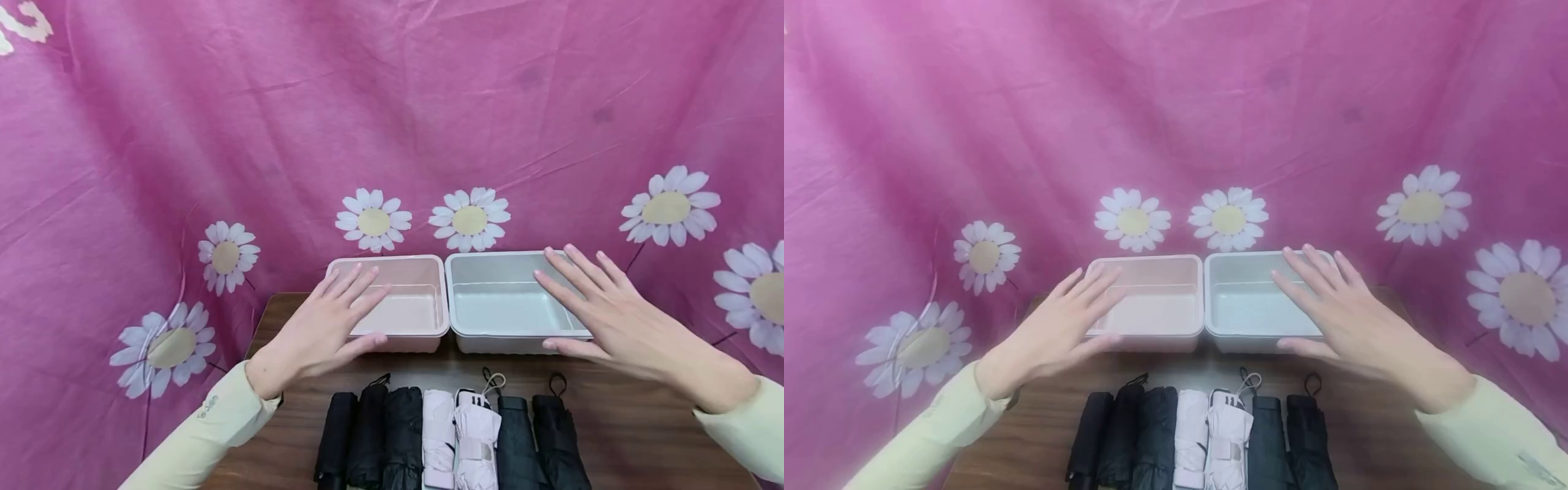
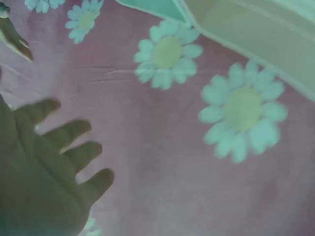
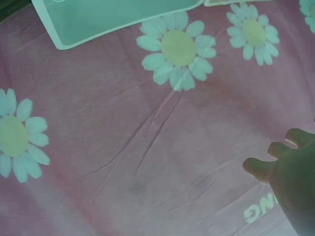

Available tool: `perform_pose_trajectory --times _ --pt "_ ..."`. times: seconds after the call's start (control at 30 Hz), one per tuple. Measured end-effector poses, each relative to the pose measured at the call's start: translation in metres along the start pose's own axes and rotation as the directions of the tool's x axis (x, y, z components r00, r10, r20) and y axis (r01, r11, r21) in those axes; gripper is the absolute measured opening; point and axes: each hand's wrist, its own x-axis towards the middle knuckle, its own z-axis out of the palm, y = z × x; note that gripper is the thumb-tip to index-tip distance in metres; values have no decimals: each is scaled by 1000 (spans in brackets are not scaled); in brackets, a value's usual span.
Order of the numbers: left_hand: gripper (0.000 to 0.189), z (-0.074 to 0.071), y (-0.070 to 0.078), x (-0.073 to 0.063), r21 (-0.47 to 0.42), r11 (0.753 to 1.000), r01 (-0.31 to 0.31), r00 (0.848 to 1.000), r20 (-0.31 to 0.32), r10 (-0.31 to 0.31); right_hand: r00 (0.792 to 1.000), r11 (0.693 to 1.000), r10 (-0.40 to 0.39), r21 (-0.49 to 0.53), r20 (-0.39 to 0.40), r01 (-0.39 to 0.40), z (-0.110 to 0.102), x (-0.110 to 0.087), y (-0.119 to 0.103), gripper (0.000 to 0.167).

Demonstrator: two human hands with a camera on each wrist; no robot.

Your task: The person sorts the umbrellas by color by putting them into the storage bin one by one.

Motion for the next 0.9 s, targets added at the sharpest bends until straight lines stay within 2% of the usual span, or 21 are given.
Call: perform_pose_trajectory --times 0.1,0.2,0.27,0.33,0.43,0.53,0.67,0.73,0.8,0.83,0.9 --pt "63 14 -8 -3 -56 995 81 996 -30 -82 999 999 32 25 -39 -31 -1 -6 4 85" --pt "56 34 -21 -8 -126 977 172 979 -93 -184 994 994 89 63 -71 -85 -2 -15 8 85" --pt "50 49 -31 -12 -181 954 238 952 -153 -266 986 986 141 101 -90 -132 -2 -23 11 85" --pt "46 63 -43 -18 -248 914 320 909 -191 -370 973 972 199 152 -115 -181 0 -32 13 86" --pt "42 85 -61 -29 -382 815 436 829 -182 -529 943 943 279 235 -182 -234 8 -46 15 86" --pt "41 107 -75 -41 -513 667 540 743 -82 -664 906 918 337 305 -257 -255 23 -63 16 89" --pt "43 133 -83 -55 -591 478 650 632 72 -771 874 880 411 364 -259 -305 51 -89 9 82" --pt "45 144 -85 -61 -604 400 689 585 138 -800 865 851 455 390 -212 -352 67 -103 0 79" --pt "47 154 -87 -64 -619 325 715 545 203 -813 852 815 504 406 -143 -414 84 -116 -12 84" --pt "47 158 -89 -65 -625 293 724 532 234 -814 843 796 528 410 -108 -446 93 -122 -20 85" --pt "49 163 -93 -65 -627 253 737 518 284 -807 823 762 565 418 -57 -494 111 -132 -34 84"
